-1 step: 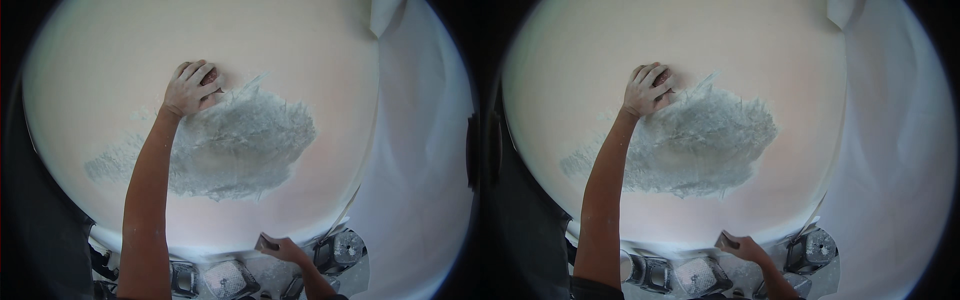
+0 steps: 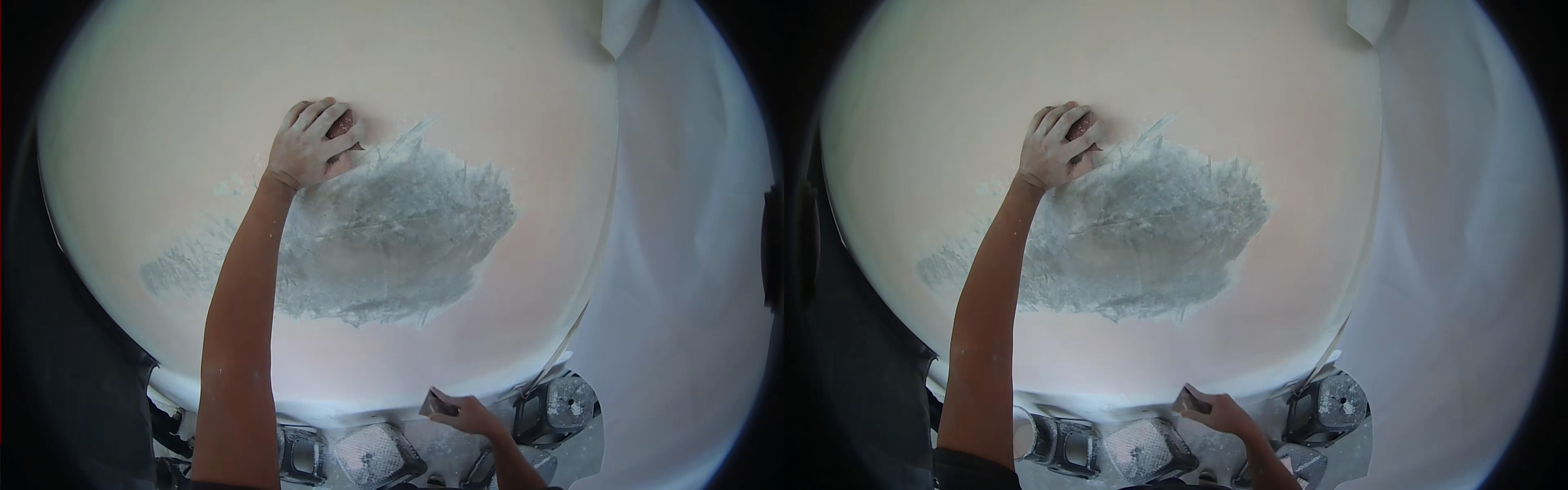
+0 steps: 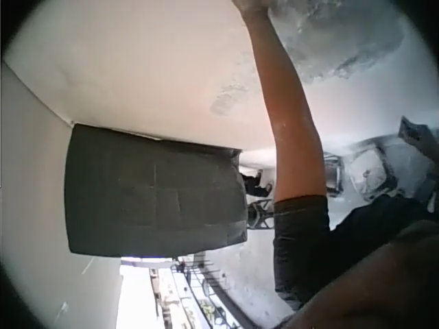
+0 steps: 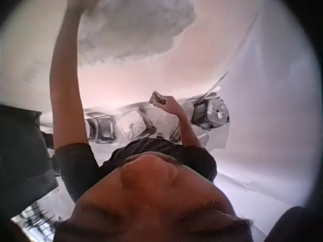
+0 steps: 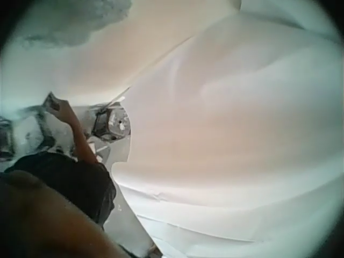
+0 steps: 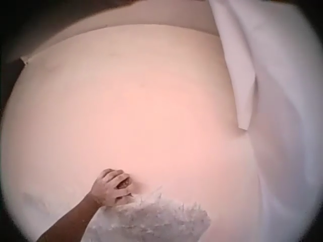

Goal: Scraping and smoothing a damaged section of a wall using a putty knife.

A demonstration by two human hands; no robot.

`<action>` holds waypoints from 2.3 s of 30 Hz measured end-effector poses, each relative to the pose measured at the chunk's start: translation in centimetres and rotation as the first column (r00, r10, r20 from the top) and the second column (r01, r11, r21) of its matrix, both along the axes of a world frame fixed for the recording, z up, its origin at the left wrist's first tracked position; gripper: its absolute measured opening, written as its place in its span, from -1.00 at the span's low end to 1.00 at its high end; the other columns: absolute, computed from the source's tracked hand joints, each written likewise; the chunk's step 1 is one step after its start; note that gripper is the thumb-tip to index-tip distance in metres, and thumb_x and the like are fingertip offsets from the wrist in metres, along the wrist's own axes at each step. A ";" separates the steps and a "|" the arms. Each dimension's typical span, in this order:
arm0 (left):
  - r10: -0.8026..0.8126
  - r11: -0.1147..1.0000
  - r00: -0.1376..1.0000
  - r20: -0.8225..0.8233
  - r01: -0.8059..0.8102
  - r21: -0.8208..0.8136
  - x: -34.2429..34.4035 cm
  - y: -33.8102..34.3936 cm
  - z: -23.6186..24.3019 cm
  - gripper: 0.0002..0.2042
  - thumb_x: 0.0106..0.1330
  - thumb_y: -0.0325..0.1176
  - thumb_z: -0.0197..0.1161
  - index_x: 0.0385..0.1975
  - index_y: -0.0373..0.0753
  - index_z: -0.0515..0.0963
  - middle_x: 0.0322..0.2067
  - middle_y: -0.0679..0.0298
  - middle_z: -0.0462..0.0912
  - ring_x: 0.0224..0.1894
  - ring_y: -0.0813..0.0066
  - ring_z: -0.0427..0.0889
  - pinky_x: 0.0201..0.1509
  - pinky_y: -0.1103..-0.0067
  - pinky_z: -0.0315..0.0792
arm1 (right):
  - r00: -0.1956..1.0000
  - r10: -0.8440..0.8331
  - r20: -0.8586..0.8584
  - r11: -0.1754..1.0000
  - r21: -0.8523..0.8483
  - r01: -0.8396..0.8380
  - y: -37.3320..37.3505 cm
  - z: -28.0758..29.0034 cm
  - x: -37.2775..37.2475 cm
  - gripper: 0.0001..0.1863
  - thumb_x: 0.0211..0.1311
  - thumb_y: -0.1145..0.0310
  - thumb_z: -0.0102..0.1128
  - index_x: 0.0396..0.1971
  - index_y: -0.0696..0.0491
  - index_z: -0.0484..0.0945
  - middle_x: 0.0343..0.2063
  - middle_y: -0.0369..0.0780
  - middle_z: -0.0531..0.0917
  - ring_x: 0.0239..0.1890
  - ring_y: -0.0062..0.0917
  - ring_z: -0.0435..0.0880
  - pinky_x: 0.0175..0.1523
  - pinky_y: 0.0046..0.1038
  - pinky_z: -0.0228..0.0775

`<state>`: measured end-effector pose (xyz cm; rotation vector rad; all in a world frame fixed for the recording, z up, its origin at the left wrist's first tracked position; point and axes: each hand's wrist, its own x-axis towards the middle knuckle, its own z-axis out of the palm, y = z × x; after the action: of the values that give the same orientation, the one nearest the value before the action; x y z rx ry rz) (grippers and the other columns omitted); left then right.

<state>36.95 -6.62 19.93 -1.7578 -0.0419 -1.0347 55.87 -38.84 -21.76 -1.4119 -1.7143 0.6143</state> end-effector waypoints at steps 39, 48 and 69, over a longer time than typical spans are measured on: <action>0.467 -0.854 0.521 0.714 0.475 0.212 -14.2 -25.9 -44.8 -0.56 0.35 -0.16 -0.11 0.20 -0.10 0.15 0.06 -0.04 0.49 -0.04 -0.03 0.61 0.03 0.17 0.53 | 0.918 -0.142 -0.371 0.901 -0.432 -0.035 -6.9 1.1 -12.4 -0.26 0.35 0.35 0.29 0.45 0.13 0.15 -0.47 -0.26 0.59 -0.51 -0.65 0.59 -0.39 -0.56 0.45; 0.229 -0.970 0.744 0.627 0.230 0.081 -18.4 -22.6 -47.2 -0.57 0.31 -0.23 -0.14 0.16 -0.20 0.27 0.00 -0.08 0.55 -0.13 -0.02 0.68 -0.09 0.23 0.61 | 0.707 -0.313 -0.634 0.932 -0.349 0.100 -6.2 2.5 -14.7 -0.67 0.45 0.43 0.14 0.06 0.14 0.25 -0.44 -0.27 0.61 -0.57 -0.68 0.54 -0.51 -0.63 0.35; 0.209 -0.768 0.574 0.791 0.597 -0.231 -7.7 -11.0 -37.1 -0.55 0.26 -0.14 0.02 0.07 -0.29 0.32 -0.16 -0.04 0.55 -0.25 0.09 0.67 -0.18 0.35 0.57 | 0.808 -0.342 -0.479 0.928 -0.039 0.370 8.8 6.4 4.1 -0.75 0.31 0.34 0.34 -0.22 0.19 0.51 -0.52 -0.26 0.68 -0.50 -0.65 0.65 -0.35 -0.57 0.49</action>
<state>29.21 -17.59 -17.16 -3.3157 -1.2846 -2.9470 59.94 -30.06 -15.36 -1.3543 -1.0320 0.6317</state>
